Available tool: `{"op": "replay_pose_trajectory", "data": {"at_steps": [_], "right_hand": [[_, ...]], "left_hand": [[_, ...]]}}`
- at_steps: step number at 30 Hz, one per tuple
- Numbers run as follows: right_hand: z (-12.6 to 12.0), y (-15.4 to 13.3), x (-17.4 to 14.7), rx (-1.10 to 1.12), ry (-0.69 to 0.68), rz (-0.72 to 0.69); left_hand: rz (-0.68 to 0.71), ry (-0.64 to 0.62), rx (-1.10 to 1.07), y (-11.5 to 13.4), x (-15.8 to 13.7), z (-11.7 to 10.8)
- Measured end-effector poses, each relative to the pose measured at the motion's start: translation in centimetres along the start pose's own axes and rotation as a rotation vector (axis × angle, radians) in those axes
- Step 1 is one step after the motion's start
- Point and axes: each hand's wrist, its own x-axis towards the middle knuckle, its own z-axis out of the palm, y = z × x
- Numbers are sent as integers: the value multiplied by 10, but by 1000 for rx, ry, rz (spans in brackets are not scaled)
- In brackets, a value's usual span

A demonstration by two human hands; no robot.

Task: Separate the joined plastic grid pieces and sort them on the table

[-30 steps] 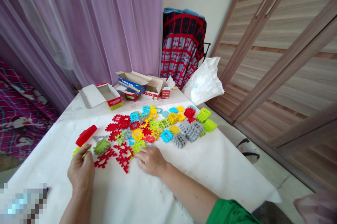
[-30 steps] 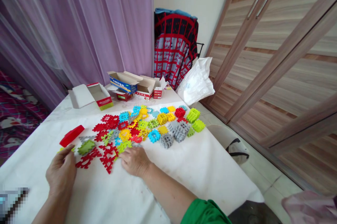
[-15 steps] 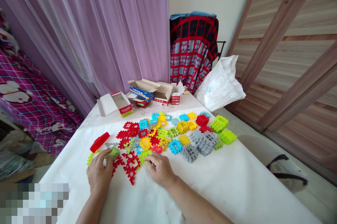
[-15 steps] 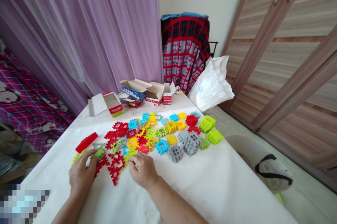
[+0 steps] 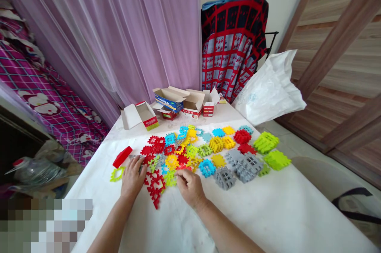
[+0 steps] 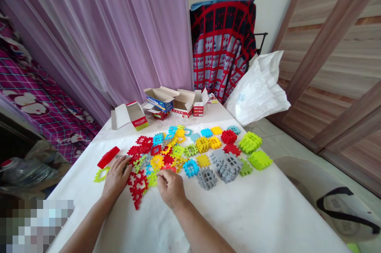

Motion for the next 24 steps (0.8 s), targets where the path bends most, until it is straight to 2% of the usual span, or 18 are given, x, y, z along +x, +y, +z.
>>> {"op": "replay_pose_trajectory", "data": {"at_steps": [7,13,18,21,24], "right_hand": [[-1,-1,2,65,11,83],[-3,-3,5,144,23,134],[-4,-4,5,182,30,161],[-4,-4,5,172,47,167],[-4,-3,6,172,69,179]], "left_hand": [[184,-142,2,-3,-7,-2],[227,-218,-35,5,2,-21],[239,-167,11,43,35,-22],[190,-246,83,70,56,-8],[227,-364,116,83,66,7]]}}
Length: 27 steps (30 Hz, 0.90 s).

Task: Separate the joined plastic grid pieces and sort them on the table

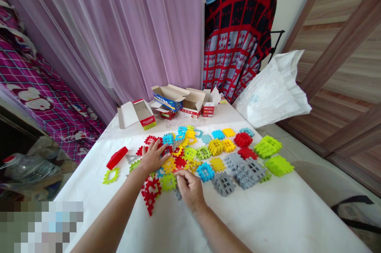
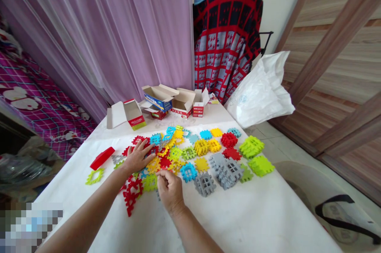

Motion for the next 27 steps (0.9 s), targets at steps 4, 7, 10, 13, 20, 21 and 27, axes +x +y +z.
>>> {"op": "replay_pose_trajectory", "data": {"at_steps": [4,7,10,13,20,21,27], "right_hand": [[0,1,2,30,40,23],[0,1,2,40,31,36],[0,1,1,46,17,42],[0,1,1,59,16,45],[-2,1,1,51,18,35],[-2,1,1,51,29,37],[-2,4,1,108,83,84]], "left_hand": [[75,-46,31,-8,-6,9],[133,-50,32,-23,-23,7],[167,-24,50,-33,-41,4],[151,26,53,-36,-57,4],[127,114,-23,-27,-78,4],[117,142,-50,-26,-79,3],[23,403,-107,-31,-96,10]]}}
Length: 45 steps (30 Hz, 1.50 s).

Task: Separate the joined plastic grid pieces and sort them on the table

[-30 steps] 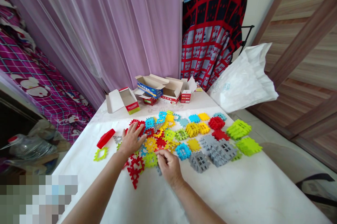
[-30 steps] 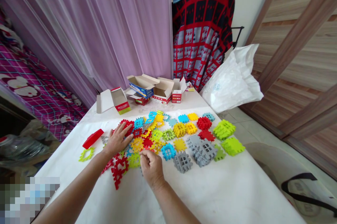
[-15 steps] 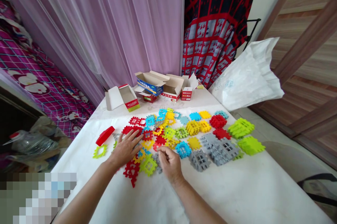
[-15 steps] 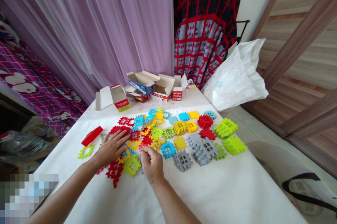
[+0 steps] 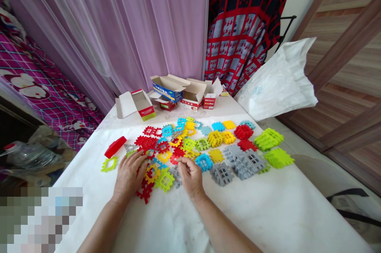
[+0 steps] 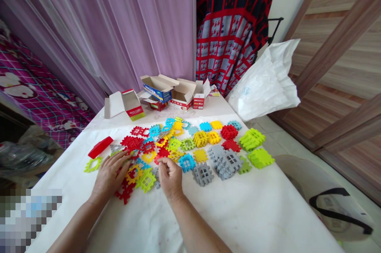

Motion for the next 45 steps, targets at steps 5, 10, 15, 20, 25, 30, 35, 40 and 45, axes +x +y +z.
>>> {"op": "replay_pose_trajectory", "data": {"at_steps": [5,10,15,20,25,30,35,40,45], "right_hand": [[-1,-2,-2,-58,-5,-63],[-2,-3,-2,-110,-18,-112],[-3,-1,-2,-139,-38,-120],[-3,1,-3,-177,-67,-135],[-2,2,-3,-197,-79,-154],[-2,2,-3,-243,-99,-191],[-2,2,-2,-276,-105,-226],[-2,1,-2,-251,-122,-210],[-3,0,-2,-260,-127,-209]], "left_hand": [[-66,122,-31,1,-28,1],[-142,90,-10,14,-50,-1],[-166,1,38,23,-59,1],[-181,-36,26,25,-58,0],[-102,-13,58,32,-56,-5],[29,-43,28,34,-49,-3],[111,3,-60,29,-45,5],[61,197,-222,27,-42,1],[-212,242,-360,30,-33,-5]]}}
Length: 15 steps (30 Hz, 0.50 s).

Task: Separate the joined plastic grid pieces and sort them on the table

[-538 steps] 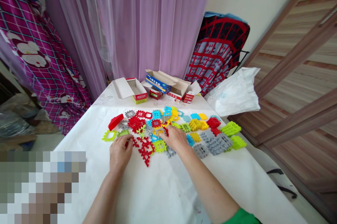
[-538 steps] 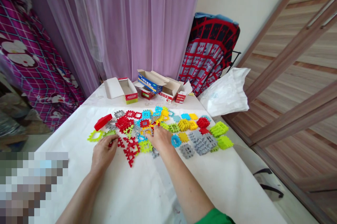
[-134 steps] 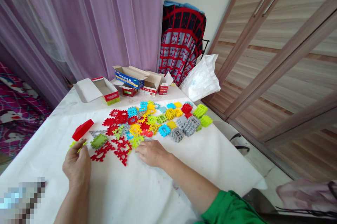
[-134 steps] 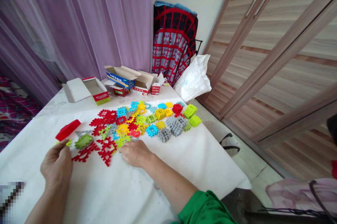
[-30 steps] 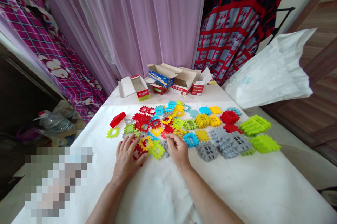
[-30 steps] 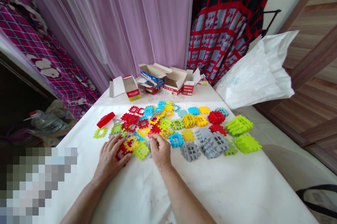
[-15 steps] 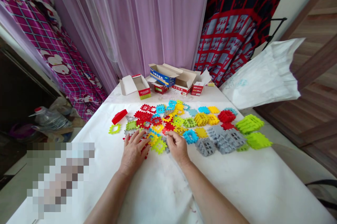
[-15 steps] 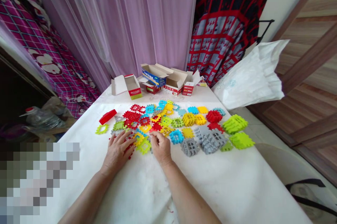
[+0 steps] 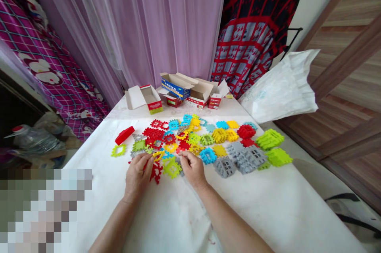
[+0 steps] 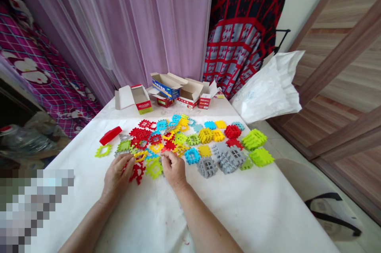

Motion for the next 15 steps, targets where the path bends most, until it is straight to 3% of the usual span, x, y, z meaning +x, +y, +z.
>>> {"op": "replay_pose_trajectory", "data": {"at_steps": [4,9,12,15], "right_hand": [[-1,-1,0,-11,0,-8],[-1,-4,-2,-1,-37,5],[1,-5,-4,-64,-3,-62],[2,-6,-6,-175,26,-190]], "left_hand": [[-335,-31,-181,6,11,5],[-614,-125,-581,21,16,14],[-684,-214,-684,26,11,16],[-662,-234,-730,25,4,15]]}}
